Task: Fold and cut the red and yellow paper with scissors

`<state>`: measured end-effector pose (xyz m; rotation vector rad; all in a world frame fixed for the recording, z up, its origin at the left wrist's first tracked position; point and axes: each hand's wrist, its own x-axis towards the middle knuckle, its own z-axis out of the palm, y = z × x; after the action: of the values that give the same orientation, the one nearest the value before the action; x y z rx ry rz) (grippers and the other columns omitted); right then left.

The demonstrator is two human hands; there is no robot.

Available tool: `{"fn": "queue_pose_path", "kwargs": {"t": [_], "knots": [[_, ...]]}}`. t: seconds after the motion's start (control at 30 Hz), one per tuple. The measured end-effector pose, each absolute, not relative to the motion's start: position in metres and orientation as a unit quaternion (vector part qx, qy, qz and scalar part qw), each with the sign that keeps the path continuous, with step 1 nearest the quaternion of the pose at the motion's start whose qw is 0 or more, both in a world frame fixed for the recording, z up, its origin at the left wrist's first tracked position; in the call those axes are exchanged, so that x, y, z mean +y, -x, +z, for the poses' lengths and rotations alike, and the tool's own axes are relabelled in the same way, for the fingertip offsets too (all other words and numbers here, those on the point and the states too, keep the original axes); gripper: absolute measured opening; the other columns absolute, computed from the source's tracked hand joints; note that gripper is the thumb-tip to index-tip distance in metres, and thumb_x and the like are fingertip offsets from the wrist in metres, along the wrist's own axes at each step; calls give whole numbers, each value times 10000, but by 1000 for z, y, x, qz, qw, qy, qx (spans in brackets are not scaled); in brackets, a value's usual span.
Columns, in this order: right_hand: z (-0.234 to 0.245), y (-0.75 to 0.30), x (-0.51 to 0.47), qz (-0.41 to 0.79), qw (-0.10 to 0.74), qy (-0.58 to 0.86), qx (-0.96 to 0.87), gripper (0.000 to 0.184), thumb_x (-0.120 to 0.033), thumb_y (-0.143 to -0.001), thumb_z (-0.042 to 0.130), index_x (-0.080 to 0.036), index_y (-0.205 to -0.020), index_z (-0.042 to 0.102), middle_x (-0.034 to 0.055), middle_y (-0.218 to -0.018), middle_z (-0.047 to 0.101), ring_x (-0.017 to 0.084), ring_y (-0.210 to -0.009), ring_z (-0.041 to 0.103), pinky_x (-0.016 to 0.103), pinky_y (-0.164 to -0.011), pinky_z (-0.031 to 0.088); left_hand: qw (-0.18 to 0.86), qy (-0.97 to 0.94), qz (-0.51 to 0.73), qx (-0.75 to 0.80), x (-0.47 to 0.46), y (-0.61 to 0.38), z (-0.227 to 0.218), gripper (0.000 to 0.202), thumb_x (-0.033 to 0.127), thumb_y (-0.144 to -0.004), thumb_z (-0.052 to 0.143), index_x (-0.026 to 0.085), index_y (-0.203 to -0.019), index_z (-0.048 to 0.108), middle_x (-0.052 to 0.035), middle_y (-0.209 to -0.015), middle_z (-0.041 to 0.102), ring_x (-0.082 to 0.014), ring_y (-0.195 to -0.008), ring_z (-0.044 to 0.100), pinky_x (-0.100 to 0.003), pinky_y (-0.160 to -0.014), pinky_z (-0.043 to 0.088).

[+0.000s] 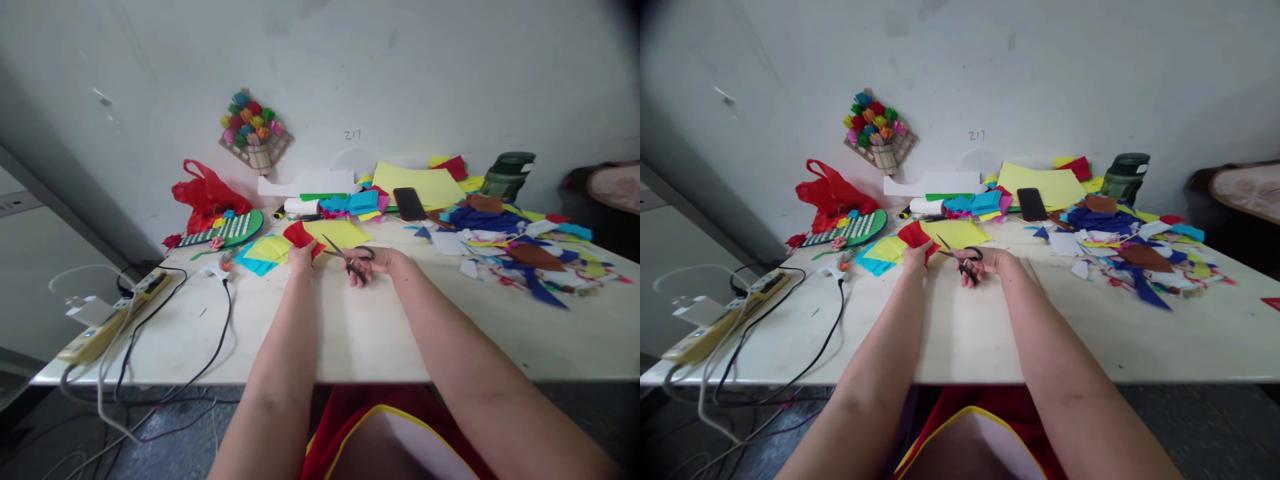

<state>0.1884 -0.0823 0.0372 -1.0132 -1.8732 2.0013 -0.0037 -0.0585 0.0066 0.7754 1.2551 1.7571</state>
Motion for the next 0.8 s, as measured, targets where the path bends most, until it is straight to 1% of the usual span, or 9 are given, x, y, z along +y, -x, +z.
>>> {"fn": "queue_pose_path", "kwargs": {"t": [0.13, 0.27, 0.5, 0.67, 0.8], "knots": [[38, -185, -84, 678, 137, 336, -640, 511, -623, -718, 498, -132, -860, 506, 102, -642, 665, 156, -505, 618, 180, -350, 384, 416, -318, 708, 474, -62, 0, 9, 321, 206, -487, 758, 100, -744, 599, -93, -765, 651, -182, -636, 624, -304, -613, 510], [37, -184, -84, 668, 149, 332, -649, 504, -618, -714, 510, -136, -861, 505, 85, -635, 660, 151, -498, 611, 185, -352, 385, 414, -328, 711, 464, -63, -1, 11, 331, 205, -497, 754, 113, -775, 600, -94, -795, 659, -184, -667, 630, -310, -646, 509], [38, -183, -85, 648, 163, 339, -662, 491, -604, -718, 520, -135, -861, 508, 82, -624, 655, 147, -485, 602, 184, -346, 368, 474, -344, 711, 390, -64, -1, 7, 314, 200, -533, 738, 116, -804, 603, -111, -841, 665, -196, -704, 641, -342, -692, 512], [39, -180, -86, 624, 183, 343, -678, 495, -601, -713, 535, -132, -869, 504, 78, -605, 648, 138, -459, 587, 182, -335, 358, 472, -330, 706, 413, -67, -1, 11, 286, 211, -547, 741, 111, -781, 608, -100, -768, 664, -178, -659, 636, -293, -629, 513], [40, -179, -86, 613, 194, 346, -684, 475, -577, -714, 555, -126, -854, 506, 70, -589, 640, 131, -445, 583, 177, -328, 360, 486, -330, 701, 404, -73, -1, 18, 279, 206, -553, 744, 114, -778, 606, -88, -753, 664, -170, -653, 634, -267, -600, 512]]}}
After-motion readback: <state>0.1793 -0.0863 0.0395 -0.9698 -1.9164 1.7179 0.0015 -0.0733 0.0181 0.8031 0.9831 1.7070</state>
